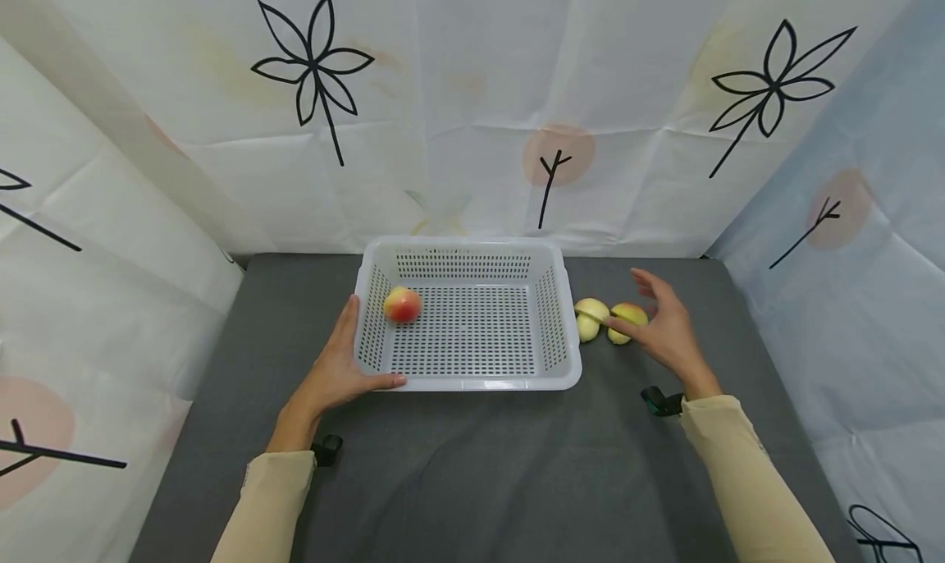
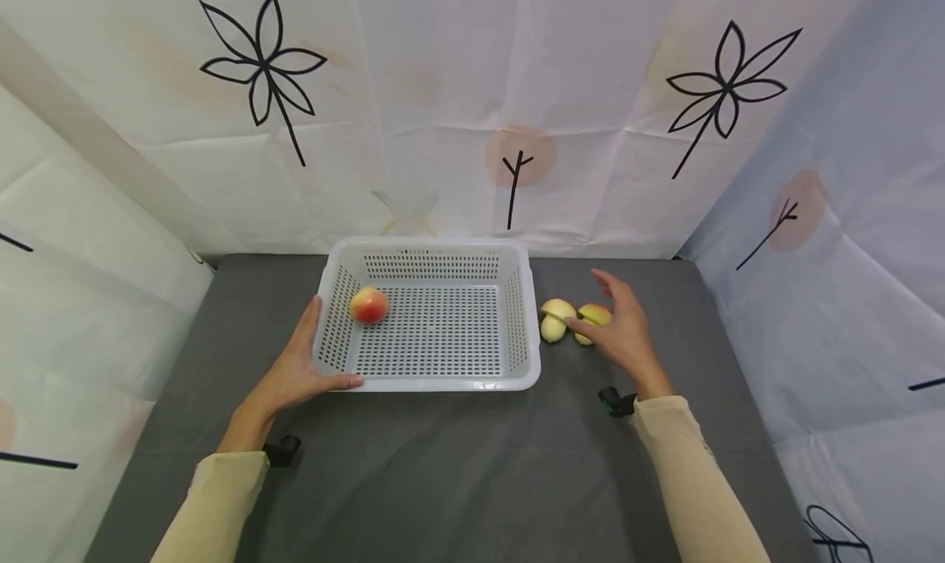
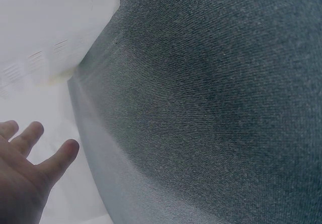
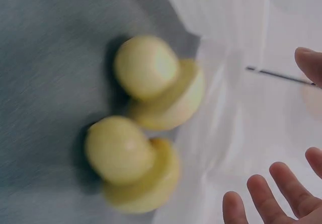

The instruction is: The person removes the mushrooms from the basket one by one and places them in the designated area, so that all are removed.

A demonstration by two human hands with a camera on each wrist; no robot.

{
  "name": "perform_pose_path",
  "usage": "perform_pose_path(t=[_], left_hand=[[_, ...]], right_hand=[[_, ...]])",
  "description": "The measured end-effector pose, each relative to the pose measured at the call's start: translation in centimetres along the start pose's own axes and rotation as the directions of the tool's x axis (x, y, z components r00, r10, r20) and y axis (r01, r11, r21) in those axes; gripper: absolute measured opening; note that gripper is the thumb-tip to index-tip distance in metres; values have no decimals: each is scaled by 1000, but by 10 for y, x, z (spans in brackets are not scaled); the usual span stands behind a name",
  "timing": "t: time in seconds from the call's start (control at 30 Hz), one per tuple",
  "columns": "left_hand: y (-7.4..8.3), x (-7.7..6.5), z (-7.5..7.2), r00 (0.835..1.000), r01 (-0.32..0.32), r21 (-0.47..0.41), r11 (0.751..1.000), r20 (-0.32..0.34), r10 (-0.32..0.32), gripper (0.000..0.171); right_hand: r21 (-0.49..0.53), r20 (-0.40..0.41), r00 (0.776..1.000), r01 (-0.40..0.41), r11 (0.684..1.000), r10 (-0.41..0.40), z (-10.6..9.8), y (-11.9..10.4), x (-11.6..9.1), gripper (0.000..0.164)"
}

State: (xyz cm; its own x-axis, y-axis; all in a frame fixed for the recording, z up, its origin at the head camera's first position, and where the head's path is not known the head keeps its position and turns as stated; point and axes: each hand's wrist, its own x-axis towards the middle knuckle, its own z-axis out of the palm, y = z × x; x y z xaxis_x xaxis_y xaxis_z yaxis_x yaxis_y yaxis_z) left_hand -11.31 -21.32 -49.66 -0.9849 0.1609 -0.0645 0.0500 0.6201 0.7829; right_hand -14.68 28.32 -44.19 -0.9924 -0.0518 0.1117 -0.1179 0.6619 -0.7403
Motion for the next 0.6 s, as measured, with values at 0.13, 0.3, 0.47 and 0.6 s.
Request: perform_pose_path(t=[0.13,0.3,0.47,0.6], left_hand=[[-1,0,0,1000,-2,9,1000,-3,2,148],[-1,0,0,1000,-6,9,1000,-1,6,148],[-1,0,-1,1000,-15,1,1000,3,15,149],[0,0,-1,1000,-19,2,1000,3,19,149]], right_hand=[[26,30,999,30,999,-31,5,-20,5,86],[35,65,994,84,996,-86,19,-41,14,85],[56,98,990,92,994,-98,38,-61,24,88],[78,134,982,123,989,-132,53,-75,31,89]])
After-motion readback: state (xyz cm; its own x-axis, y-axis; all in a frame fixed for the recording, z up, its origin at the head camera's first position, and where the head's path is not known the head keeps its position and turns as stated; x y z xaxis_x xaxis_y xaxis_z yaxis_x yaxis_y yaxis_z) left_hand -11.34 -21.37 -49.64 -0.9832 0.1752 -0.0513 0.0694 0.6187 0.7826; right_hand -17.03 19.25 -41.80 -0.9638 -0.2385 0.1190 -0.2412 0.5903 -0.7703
